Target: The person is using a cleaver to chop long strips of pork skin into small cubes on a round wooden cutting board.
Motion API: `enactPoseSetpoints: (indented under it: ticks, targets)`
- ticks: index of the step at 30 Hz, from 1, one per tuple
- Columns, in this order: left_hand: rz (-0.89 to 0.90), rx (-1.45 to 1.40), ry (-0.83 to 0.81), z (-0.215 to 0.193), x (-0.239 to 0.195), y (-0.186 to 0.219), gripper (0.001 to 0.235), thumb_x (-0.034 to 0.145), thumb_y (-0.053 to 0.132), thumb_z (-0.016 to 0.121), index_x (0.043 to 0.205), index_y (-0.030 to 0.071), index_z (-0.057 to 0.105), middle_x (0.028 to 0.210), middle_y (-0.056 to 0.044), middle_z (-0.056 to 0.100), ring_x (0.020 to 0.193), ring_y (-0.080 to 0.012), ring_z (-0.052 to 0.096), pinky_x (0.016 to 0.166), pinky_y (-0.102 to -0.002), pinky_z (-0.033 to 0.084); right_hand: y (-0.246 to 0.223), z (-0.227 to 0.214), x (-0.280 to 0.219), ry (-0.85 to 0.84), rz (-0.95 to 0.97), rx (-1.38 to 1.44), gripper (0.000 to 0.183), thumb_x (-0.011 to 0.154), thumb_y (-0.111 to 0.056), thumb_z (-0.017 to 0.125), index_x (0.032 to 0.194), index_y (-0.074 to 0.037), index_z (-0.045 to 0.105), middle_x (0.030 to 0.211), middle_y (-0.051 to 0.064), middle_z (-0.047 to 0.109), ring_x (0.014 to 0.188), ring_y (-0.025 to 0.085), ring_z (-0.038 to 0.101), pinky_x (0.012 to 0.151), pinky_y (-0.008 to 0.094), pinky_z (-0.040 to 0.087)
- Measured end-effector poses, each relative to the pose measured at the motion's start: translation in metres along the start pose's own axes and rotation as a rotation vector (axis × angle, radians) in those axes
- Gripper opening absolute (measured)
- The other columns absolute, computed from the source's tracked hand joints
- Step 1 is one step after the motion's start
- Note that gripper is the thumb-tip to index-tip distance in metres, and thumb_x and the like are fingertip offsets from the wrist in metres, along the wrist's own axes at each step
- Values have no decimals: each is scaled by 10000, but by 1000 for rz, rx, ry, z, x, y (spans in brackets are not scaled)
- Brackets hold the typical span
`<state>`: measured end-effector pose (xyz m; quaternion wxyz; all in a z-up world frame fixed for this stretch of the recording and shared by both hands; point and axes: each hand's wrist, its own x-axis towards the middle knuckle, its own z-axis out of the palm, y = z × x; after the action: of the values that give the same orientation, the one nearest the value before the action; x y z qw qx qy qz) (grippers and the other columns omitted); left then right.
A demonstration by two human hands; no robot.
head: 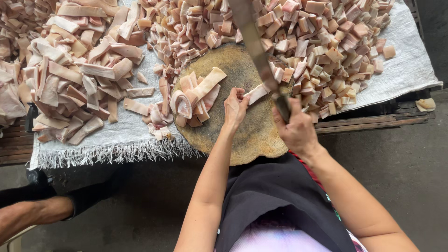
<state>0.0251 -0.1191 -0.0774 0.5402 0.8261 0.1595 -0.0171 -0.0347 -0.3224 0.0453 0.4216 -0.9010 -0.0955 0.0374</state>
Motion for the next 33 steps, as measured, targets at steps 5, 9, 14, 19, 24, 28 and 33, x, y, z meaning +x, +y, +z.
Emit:
enactPoseSetpoints:
  ticks: [5,9,14,19,24,28,33]
  targets:
    - [33,50,11,-2,4,-4,270,937,174,680,1136,-6,648,969,-167,762,864,-238,743,841,-386,582,38,38,1,-292,231,-251,405,1081,-374,530,1139,26,508,746,261,715,639,410,721,622,507,590]
    - [111,46,49,2,-1,-11,261,920,167,700,1108,-12,668,992,-174,761,906,-247,736,851,-396,583,43,10,13,-223,297,-76,420,995,-407,612,1122,-7,582,698,238,704,647,383,715,615,510,562]
    - [64,-3,53,8,-1,-21,312,971,255,653,1178,21,658,1055,-131,730,936,-226,729,863,-384,610,23,-14,-1,-99,258,-22,400,1014,-385,606,1109,4,600,660,160,685,584,322,726,545,451,561]
    - [331,286,51,20,-5,-13,595,970,304,719,1460,36,513,1326,-230,563,1105,-317,673,938,-449,565,30,-29,-7,72,218,-110,391,1031,-328,620,1182,31,582,649,197,665,610,370,709,565,471,542]
    - [163,588,-93,36,-3,37,1020,765,498,840,1518,55,312,1355,-269,428,1030,-423,649,831,-493,568,52,-24,-26,109,283,-181,364,1032,-321,625,1187,8,599,677,232,674,666,431,699,622,522,538]
    - [38,466,-121,65,24,55,1033,774,435,821,1536,41,244,1405,-281,384,959,-429,678,768,-505,584,57,-17,-22,70,406,-89,397,1011,-341,622,1189,12,582,653,232,679,649,429,704,615,520,536]
    - [136,245,-40,105,105,46,888,868,278,821,1553,40,310,1268,-265,466,1036,-419,650,920,-491,551,55,-27,14,58,458,-4,394,1012,-350,617,1160,14,593,620,200,675,601,362,712,597,466,541]
